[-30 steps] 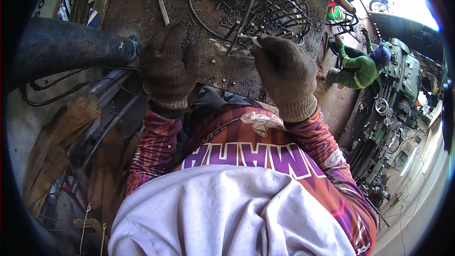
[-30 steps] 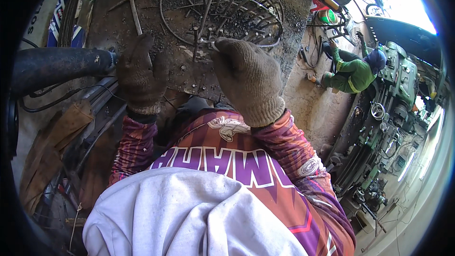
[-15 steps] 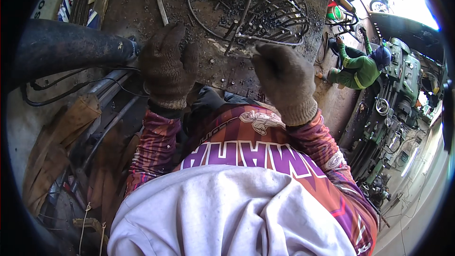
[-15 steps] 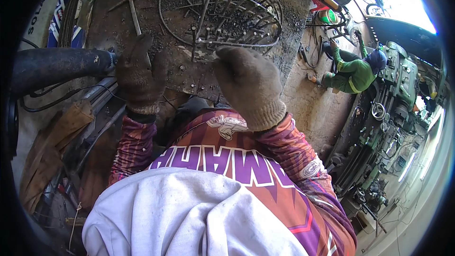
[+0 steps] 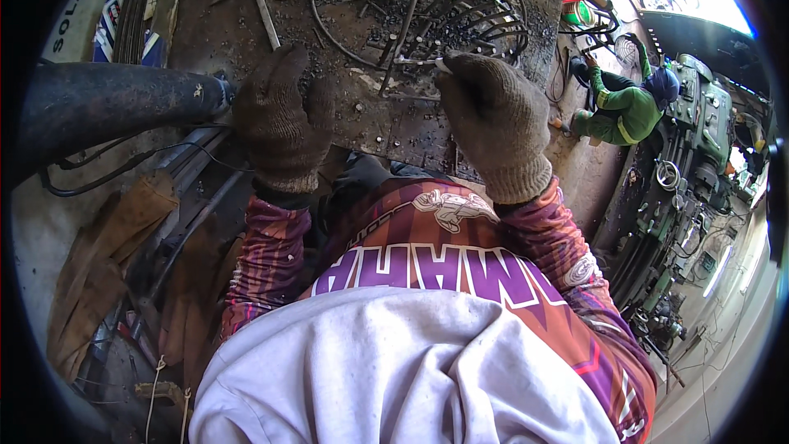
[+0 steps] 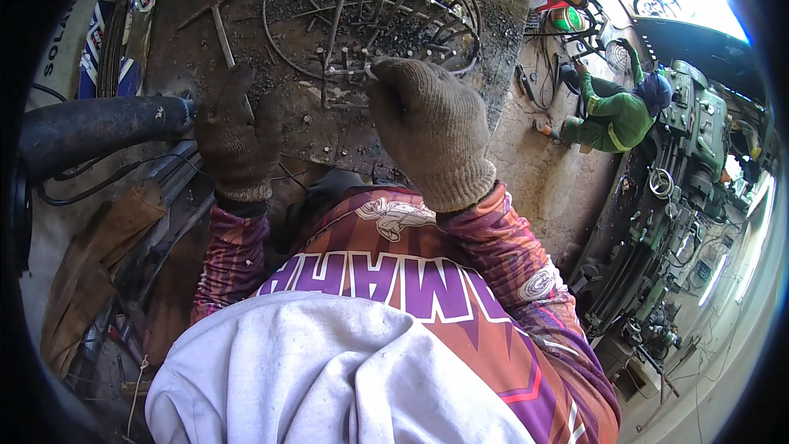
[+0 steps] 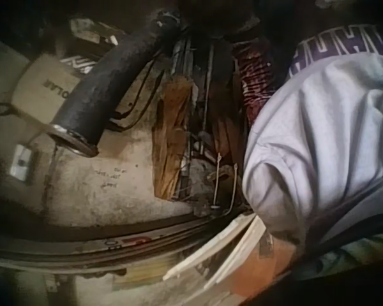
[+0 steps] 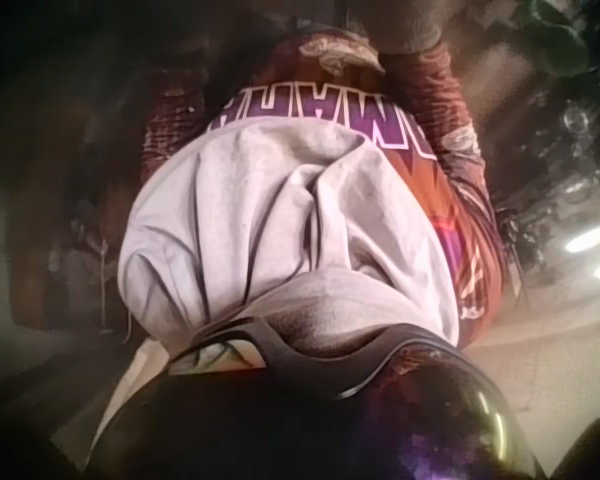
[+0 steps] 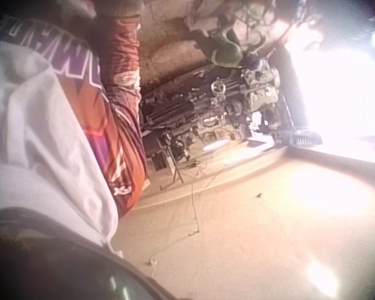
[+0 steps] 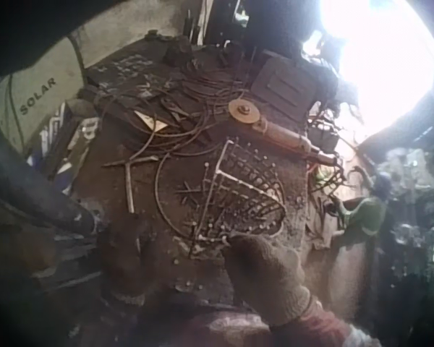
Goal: The person manipulates a small metal part and wraps a metal piece around a wire frame assembly on a metal workbench.
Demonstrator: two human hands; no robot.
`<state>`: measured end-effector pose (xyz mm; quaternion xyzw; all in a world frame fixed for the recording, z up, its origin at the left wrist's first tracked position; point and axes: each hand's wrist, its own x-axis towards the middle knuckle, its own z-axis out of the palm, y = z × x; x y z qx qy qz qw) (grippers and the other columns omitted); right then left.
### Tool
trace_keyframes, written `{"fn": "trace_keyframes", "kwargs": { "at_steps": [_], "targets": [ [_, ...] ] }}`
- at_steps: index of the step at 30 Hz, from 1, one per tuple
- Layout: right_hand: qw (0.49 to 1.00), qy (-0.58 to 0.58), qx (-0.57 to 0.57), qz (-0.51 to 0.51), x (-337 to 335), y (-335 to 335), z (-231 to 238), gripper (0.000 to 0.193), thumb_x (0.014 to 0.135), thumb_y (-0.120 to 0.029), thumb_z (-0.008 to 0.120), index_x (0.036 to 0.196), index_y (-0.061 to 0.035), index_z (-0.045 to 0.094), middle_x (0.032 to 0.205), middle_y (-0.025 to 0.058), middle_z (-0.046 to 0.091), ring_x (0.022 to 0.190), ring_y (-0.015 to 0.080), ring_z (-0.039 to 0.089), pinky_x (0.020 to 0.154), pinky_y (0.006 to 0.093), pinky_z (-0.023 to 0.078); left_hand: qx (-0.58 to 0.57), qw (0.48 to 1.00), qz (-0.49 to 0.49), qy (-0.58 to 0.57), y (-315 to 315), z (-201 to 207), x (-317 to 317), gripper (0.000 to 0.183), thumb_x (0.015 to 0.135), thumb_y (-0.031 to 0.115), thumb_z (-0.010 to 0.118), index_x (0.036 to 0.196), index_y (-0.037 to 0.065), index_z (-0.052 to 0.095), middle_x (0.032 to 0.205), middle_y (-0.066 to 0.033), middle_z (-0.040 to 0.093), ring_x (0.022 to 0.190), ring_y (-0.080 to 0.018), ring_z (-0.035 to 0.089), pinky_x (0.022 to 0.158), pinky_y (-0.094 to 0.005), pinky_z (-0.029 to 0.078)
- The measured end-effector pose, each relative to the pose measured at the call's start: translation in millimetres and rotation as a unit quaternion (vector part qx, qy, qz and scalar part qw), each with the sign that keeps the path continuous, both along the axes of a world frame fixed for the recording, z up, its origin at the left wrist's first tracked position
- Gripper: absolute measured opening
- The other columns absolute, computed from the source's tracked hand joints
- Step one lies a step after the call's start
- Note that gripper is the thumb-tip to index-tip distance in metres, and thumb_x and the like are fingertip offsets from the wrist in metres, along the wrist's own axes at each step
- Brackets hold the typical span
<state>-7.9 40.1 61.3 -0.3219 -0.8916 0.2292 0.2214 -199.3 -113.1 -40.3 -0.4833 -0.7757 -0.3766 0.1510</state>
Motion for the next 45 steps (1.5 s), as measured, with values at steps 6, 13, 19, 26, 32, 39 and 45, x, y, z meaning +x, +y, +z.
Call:
{"fn": "trace_keyframes", "kwargs": {
  "at_steps": [6, 13, 19, 26, 32, 39, 45],
  "targets": [
    [0.998, -0.01, 0.048, 0.045, 5.5, -1.6, -0.3, 0.014, 0.092, -0.02, 0.074, 0.099, -0.0079, 0.076, 0.089, 0.0167, 0.075, 0.084, 0.038, 0.075, 0.073, 0.0477, 0.059, 0.007, 1.0, 0.001, 0.013, 0.3, -4.6, -2.5, 0.037, 0.091, 0.024, 0.078, 0.123, 0.008, 0.07, 0.119, -0.0163, 0.073, 0.108, -0.0366, 0.071, 0.094, -0.0488, 0.058],
    [1.0, 0.002, 0.007, -0.001, 4.1, -2.9, 2.7, 0.014, 0.093, -0.02, 0.075, 0.1, -0.0089, 0.077, 0.088, 0.0157, 0.076, 0.082, 0.0368, 0.075, 0.072, 0.0461, 0.059, -0.006, 1.0, -0.008, -0.002, 0.5, 5.1, -1.2, 0.037, 0.09, 0.017, 0.078, 0.121, -0.001, 0.071, 0.118, -0.0218, 0.074, 0.109, -0.0399, 0.073, 0.096, -0.0474, 0.059],
    [1.0, -0.002, 0.019, 0.018, 4.1, 2.7, 0.3, 0.015, 0.093, -0.02, 0.075, 0.102, -0.0078, 0.076, 0.09, 0.0161, 0.076, 0.082, 0.0367, 0.075, 0.072, 0.0452, 0.059, 0.015, 1.0, -0.004, 0.015, 6.1, -2.6, -0.7, 0.035, 0.091, 0.021, 0.08, 0.12, 0.006, 0.07, 0.117, -0.0159, 0.073, 0.105, -0.0349, 0.072, 0.09, -0.0459, 0.06],
    [0.998, 0.008, -0.061, -0.015, 22.2, -6.0, 0.7, 0.016, 0.092, -0.014, 0.076, 0.105, -0.0037, 0.077, 0.093, 0.0191, 0.077, 0.085, 0.0358, 0.077, 0.074, 0.0418, 0.06, 0.01, 1.0, -0.005, 0.019, 3.8, -0.9, 0.5, 0.034, 0.091, 0.022, 0.079, 0.121, 0.006, 0.07, 0.119, -0.0159, 0.072, 0.108, -0.0353, 0.072, 0.091, -0.0463, 0.06],
    [0.993, 0.036, -0.09, -0.064, 33.4, -1.4, 2.4, 0.016, 0.094, -0.013, 0.077, 0.105, -0.0015, 0.077, 0.089, 0.0187, 0.077, 0.081, 0.029, 0.078, 0.073, 0.0366, 0.059, -0.018, 1.0, -0.016, -0.008, 3.7, 4.6, 2.6, 0.037, 0.09, 0.016, 0.078, 0.123, 0.0, 0.07, 0.121, -0.0221, 0.073, 0.112, -0.0403, 0.071, 0.099, -0.048, 0.057],
    [0.995, 0.054, -0.065, -0.051, 31.8, 11.2, -3.3, 0.017, 0.093, -0.014, 0.078, 0.105, -0.0026, 0.077, 0.087, 0.0174, 0.076, 0.078, 0.03, 0.077, 0.071, 0.0382, 0.059, -0.014, 1.0, -0.008, 0.01, 8.5, -2.0, 3.8, 0.038, 0.091, 0.022, 0.078, 0.124, 0.003, 0.07, 0.121, -0.0193, 0.072, 0.109, -0.0384, 0.071, 0.097, -0.0481, 0.056],
    [0.996, 0.049, -0.054, -0.044, 25.2, 11.1, -4.0, 0.017, 0.092, -0.017, 0.076, 0.105, -0.0054, 0.077, 0.088, 0.0171, 0.076, 0.081, 0.0338, 0.077, 0.071, 0.0414, 0.06, -0.029, 1.0, -0.003, 0.003, 8.7, -0.6, 6.5, 0.038, 0.091, 0.02, 0.076, 0.124, 0.002, 0.07, 0.121, -0.0201, 0.072, 0.109, -0.0393, 0.071, 0.097, -0.0479, 0.056]
  ]
}}
